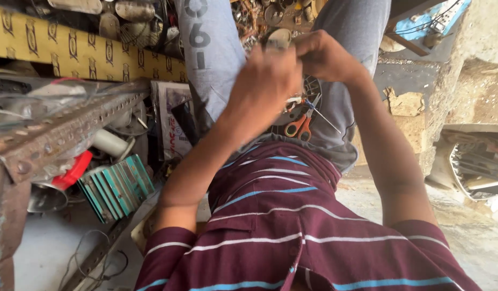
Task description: The person sits on the floor and works on a disassembled electric fan motor. They use a screwdriver to adjust components and manipulate wires on the motor assembly held between their legs.
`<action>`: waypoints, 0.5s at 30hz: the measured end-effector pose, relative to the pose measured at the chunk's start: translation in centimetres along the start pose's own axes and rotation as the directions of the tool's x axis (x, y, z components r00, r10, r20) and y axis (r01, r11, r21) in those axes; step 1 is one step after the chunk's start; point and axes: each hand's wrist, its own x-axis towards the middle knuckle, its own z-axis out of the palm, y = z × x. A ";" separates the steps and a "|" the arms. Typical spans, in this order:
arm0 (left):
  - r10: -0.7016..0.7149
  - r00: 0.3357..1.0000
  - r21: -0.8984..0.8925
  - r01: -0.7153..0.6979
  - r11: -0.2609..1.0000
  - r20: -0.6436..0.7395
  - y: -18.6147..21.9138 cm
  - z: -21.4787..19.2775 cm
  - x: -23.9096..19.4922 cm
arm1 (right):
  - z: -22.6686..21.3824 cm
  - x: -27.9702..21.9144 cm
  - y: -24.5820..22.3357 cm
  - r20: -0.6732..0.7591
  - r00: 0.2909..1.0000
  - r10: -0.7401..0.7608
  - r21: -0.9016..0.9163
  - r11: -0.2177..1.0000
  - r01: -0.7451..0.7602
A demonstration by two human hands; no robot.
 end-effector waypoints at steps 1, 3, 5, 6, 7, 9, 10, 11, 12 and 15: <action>0.043 0.965 -0.026 -0.038 0.999 0.259 1.1 -0.7 -2.0 | 0.0 -0.6 -0.7 0.071 0.995 -0.062 -0.029 0.997 0.065; 0.126 0.936 -0.336 -0.009 0.942 0.329 2.9 -1.6 -5.0 | 0.7 -2.1 -3.1 -0.061 0.998 -0.026 -0.284 0.959 0.008; 0.078 0.923 -0.385 0.080 0.920 0.376 3.4 -1.9 -6.7 | 3.6 -3.4 -5.8 -0.298 0.937 -0.182 -0.597 0.801 -0.034; 0.055 0.915 -0.406 0.123 0.905 0.401 3.3 -2.1 -7.2 | 5.7 -4.0 -7.0 -0.414 0.835 -0.362 -0.749 0.657 -0.086; 0.068 0.928 -0.385 0.084 0.919 0.365 2.9 -2.3 -7.4 | 7.0 -4.9 -7.9 -0.330 0.878 -0.345 -0.745 0.667 -0.018; 0.093 0.950 -0.340 0.014 0.940 0.297 1.3 -2.6 -7.0 | 10.3 -6.2 -9.0 -0.293 0.926 -0.240 -0.687 0.726 -0.030; -0.012 0.958 -0.297 0.100 0.950 0.285 0.3 -2.7 -6.7 | 11.7 -6.7 -9.2 -0.340 0.930 -0.141 -0.634 0.764 -0.116; -0.116 0.956 -0.255 0.187 0.949 0.269 -0.8 -2.4 -6.2 | 12.7 -7.2 -9.4 -0.362 0.927 -0.101 -0.632 0.757 -0.164; -0.202 0.954 -0.243 0.255 0.936 0.222 -2.1 -1.8 -5.2 | 13.5 -7.4 -9.6 -0.383 0.921 -0.071 -0.636 0.744 -0.207; -0.215 0.974 -0.338 0.226 0.914 0.069 -6.6 1.5 -1.7 | 13.5 -7.5 -10.4 -0.370 0.929 0.012 -0.629 0.732 -0.260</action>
